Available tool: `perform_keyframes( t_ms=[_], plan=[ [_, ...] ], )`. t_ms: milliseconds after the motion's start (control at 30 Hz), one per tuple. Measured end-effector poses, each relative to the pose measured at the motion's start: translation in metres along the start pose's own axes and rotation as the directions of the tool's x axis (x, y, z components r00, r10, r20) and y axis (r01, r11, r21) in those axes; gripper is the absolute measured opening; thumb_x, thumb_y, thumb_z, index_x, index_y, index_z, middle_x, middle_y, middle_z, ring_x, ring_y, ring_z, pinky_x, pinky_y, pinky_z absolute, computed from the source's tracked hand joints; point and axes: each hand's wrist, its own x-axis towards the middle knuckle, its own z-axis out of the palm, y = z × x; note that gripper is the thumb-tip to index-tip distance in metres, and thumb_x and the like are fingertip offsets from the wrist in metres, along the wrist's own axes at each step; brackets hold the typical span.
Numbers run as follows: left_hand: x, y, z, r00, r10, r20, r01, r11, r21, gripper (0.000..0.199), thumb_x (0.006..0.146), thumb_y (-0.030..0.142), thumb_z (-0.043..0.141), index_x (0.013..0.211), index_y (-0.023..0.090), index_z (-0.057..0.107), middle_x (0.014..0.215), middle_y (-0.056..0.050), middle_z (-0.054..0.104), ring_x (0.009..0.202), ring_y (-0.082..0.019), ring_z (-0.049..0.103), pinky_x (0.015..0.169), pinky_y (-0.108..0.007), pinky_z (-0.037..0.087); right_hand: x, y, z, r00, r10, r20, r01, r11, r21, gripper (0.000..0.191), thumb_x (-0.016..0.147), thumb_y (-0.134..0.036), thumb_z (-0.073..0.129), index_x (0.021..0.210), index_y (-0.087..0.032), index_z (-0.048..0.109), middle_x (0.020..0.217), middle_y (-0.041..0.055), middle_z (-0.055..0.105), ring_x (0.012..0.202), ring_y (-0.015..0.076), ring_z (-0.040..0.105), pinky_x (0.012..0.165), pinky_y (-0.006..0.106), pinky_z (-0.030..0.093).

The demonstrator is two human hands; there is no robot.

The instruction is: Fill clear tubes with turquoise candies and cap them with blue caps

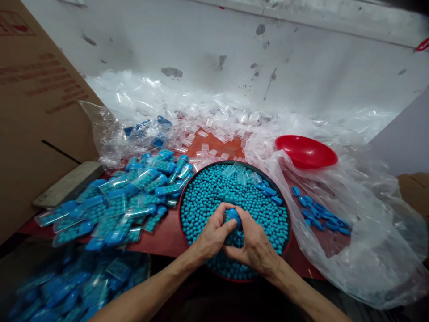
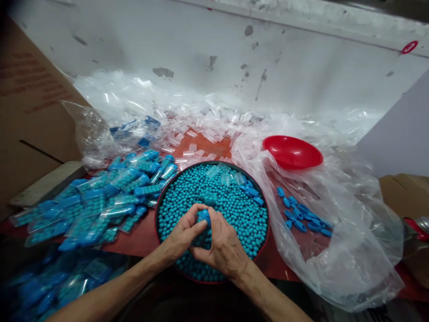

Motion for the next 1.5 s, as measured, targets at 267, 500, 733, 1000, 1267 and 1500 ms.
perform_keyframes(
  t_ms=[267, 500, 733, 1000, 1267, 1500],
  plan=[
    [-0.006, -0.006, 0.009, 0.989, 0.043, -0.144, -0.017, 0.984, 0.178, 0.012, 0.076, 0.023, 0.047, 0.087, 0.018, 0.047, 0.074, 0.003, 0.047, 0.07, -0.01, 0.044, 0.066, -0.02, 0.037, -0.01, -0.001, 0.02, 0.992, -0.043, -0.115, 0.034, 0.996, -0.081, 0.072, 0.063, -0.035, 0.058, 0.122, -0.01, 0.027, 0.097, 0.0161, 0.054, 0.086, 0.0282, 0.057, 0.064, 0.038, 0.052],
    [-0.017, 0.016, -0.031, 0.973, 0.045, -0.226, 0.038, 0.937, 0.349, 0.025, 0.077, 0.03, 0.046, 0.101, 0.02, 0.047, 0.078, 0.002, 0.051, 0.068, -0.011, 0.046, 0.066, -0.023, 0.039, 0.01, -0.003, -0.001, 0.986, 0.062, 0.155, -0.051, 0.996, -0.069, 0.072, 0.074, -0.039, 0.053, 0.132, -0.015, 0.018, 0.114, 0.0151, 0.047, 0.092, 0.0247, 0.055, 0.068, 0.035, 0.051],
    [-0.02, 0.049, -0.137, 0.764, 0.427, -0.483, 0.231, 0.519, 0.823, 0.044, 0.077, 0.03, 0.047, 0.12, 0.02, 0.043, 0.107, -0.005, 0.055, 0.099, -0.024, 0.047, 0.086, -0.035, 0.036, 0.049, 0.043, 0.002, 0.983, 0.083, 0.164, -0.034, 0.959, -0.281, 0.035, 0.081, -0.024, 0.047, 0.115, -0.019, 0.048, 0.099, 0.0099, 0.058, 0.092, 0.0229, 0.051, 0.079, 0.038, 0.044],
    [-0.008, 0.032, -0.076, 0.823, 0.451, -0.346, 0.08, 0.511, 0.856, 0.036, 0.082, 0.031, 0.039, 0.115, 0.018, 0.047, 0.104, -0.008, 0.055, 0.091, -0.019, 0.052, 0.083, -0.031, 0.039, 0.043, 0.046, 0.001, 0.974, 0.225, 0.019, -0.223, 0.944, 0.241, 0.032, 0.08, -0.025, 0.046, 0.111, -0.019, 0.051, 0.097, 0.0051, 0.059, 0.085, 0.0167, 0.054, 0.078, 0.032, 0.044],
    [0.024, 0.004, -0.013, 0.985, -0.164, 0.044, 0.153, 0.97, 0.191, 0.025, 0.075, 0.032, 0.048, 0.093, 0.015, 0.053, 0.072, 0.001, 0.05, 0.054, -0.008, 0.047, 0.044, -0.017, 0.037, 0.033, 0.035, -0.013, 0.888, 0.327, 0.324, -0.46, 0.654, 0.601, 0.015, 0.074, -0.028, 0.053, 0.086, -0.019, 0.054, 0.071, -0.0027, 0.054, 0.062, 0.0102, 0.049, 0.055, 0.021, 0.041],
    [0.013, -0.014, -0.014, 0.934, -0.352, 0.063, 0.346, 0.934, 0.086, 0.019, 0.071, 0.032, 0.051, 0.079, 0.016, 0.046, 0.064, 0.005, 0.048, 0.04, -0.003, 0.043, 0.036, -0.014, 0.032, 0.023, 0.043, -0.019, 0.819, 0.181, 0.545, -0.462, 0.772, 0.437, 0.012, 0.07, -0.022, 0.057, 0.079, -0.018, 0.051, 0.064, -0.0061, 0.045, 0.059, 0.008, 0.042, 0.055, 0.018, 0.036]
  ],
)
